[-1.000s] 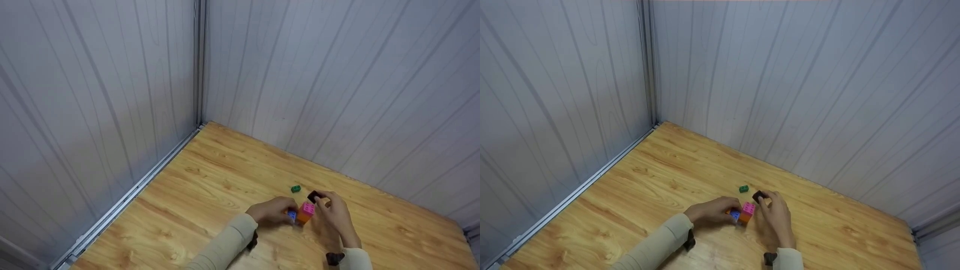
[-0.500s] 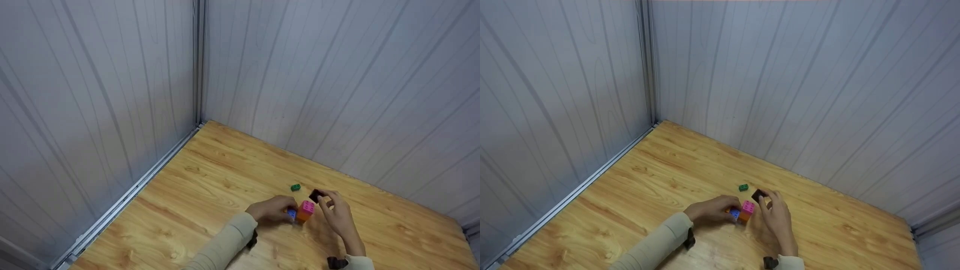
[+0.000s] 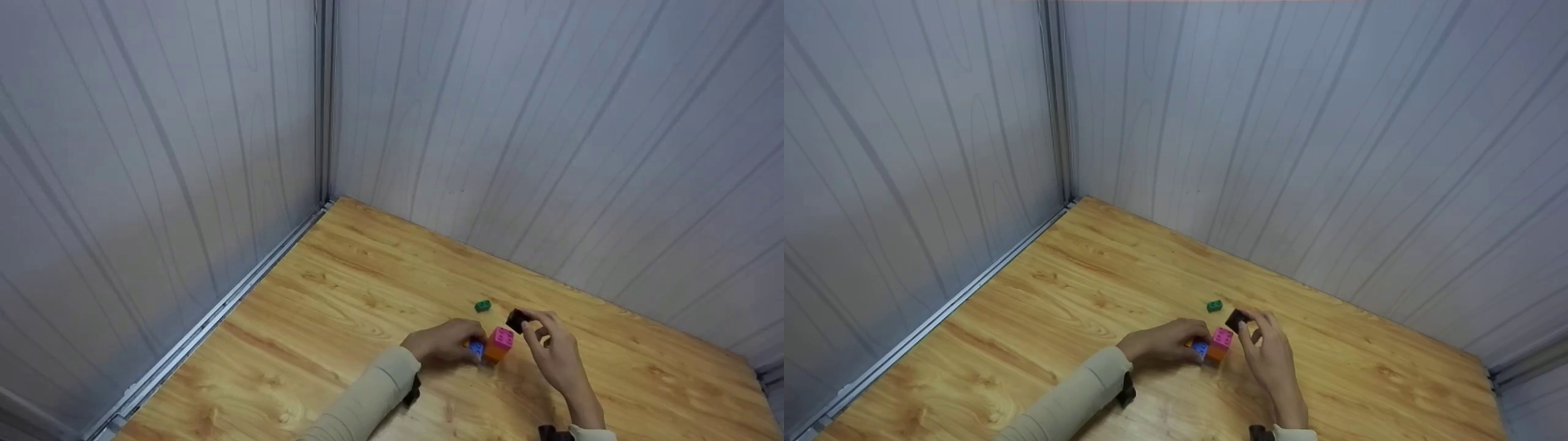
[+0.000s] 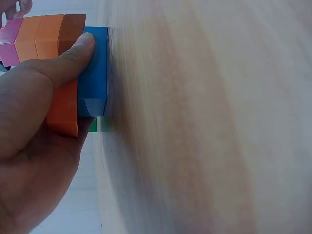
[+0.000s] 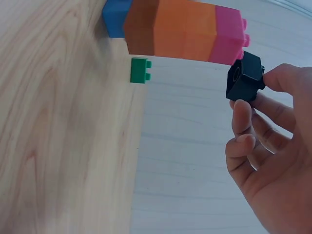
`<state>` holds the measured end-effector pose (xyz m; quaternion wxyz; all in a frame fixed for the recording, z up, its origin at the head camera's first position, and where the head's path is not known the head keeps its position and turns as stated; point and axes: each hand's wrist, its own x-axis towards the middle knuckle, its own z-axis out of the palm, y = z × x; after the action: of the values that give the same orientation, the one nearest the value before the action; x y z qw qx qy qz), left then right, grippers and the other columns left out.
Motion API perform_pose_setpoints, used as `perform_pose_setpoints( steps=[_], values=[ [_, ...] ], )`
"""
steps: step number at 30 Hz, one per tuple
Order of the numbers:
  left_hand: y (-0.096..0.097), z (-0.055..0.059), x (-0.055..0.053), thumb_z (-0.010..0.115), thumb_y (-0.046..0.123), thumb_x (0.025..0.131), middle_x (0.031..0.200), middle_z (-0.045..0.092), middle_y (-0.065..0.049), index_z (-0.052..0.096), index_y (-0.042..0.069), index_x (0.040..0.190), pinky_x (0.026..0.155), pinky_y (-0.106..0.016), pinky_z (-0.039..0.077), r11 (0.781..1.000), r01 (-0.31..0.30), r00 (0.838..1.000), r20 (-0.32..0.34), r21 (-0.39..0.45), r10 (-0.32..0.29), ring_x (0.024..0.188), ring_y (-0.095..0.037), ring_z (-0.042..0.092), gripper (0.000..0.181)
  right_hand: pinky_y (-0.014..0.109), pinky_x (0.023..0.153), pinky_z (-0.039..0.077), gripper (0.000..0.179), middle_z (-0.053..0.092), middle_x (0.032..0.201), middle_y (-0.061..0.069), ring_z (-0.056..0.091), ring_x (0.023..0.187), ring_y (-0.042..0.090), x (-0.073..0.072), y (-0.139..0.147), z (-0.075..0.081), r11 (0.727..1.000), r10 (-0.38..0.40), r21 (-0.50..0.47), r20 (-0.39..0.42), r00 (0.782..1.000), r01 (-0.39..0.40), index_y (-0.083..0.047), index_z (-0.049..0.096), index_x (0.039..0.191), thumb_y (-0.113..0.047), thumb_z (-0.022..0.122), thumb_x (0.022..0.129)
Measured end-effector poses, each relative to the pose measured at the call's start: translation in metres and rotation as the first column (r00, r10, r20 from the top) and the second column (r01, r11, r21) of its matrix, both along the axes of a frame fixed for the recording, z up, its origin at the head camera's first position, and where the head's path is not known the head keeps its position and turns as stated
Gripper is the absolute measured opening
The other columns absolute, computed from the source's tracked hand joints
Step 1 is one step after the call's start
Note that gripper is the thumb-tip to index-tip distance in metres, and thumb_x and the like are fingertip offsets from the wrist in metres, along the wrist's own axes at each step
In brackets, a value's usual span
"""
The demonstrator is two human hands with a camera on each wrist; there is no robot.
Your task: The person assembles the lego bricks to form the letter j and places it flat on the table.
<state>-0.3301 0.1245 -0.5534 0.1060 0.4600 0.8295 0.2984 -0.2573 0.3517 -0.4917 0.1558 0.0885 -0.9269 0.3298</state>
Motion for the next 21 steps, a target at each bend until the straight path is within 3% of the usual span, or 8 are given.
perform_pose_setpoints(
  steps=[11,21],
  values=[
    [-0.0035,0.0047,0.0033,0.07,0.026,0.098,0.12,0.067,-0.003,0.067,0.012,0.124,0.088,-0.016,0.046,1.0,-0.004,1.0,-0.013,0.009,0.004,0.098,-0.006,0.056,0.029,0.022,0.065,0.046,0.025,0.069,0.121,0.001,0.056,0.078,0.003,0.0049,-0.0038,0.0029,0.998,0.066,-0.005,0.064,0.996,-0.066,-0.018,0.071,0.125,-0.022,0.065,0.101],
    [-0.0025,0.0025,0.0016,0.07,0.026,0.098,0.119,0.067,-0.003,0.067,0.012,0.125,0.085,-0.016,0.046,1.0,0.015,1.0,0.0,0.026,-0.015,0.096,-0.004,0.056,0.03,0.022,0.063,0.046,0.026,0.07,0.116,-0.001,0.054,0.074,0.003,0.008,-0.006,0.0061,0.998,0.068,-0.009,0.112,0.991,-0.068,-0.019,0.073,0.125,-0.021,0.068,0.099]
  ],
)
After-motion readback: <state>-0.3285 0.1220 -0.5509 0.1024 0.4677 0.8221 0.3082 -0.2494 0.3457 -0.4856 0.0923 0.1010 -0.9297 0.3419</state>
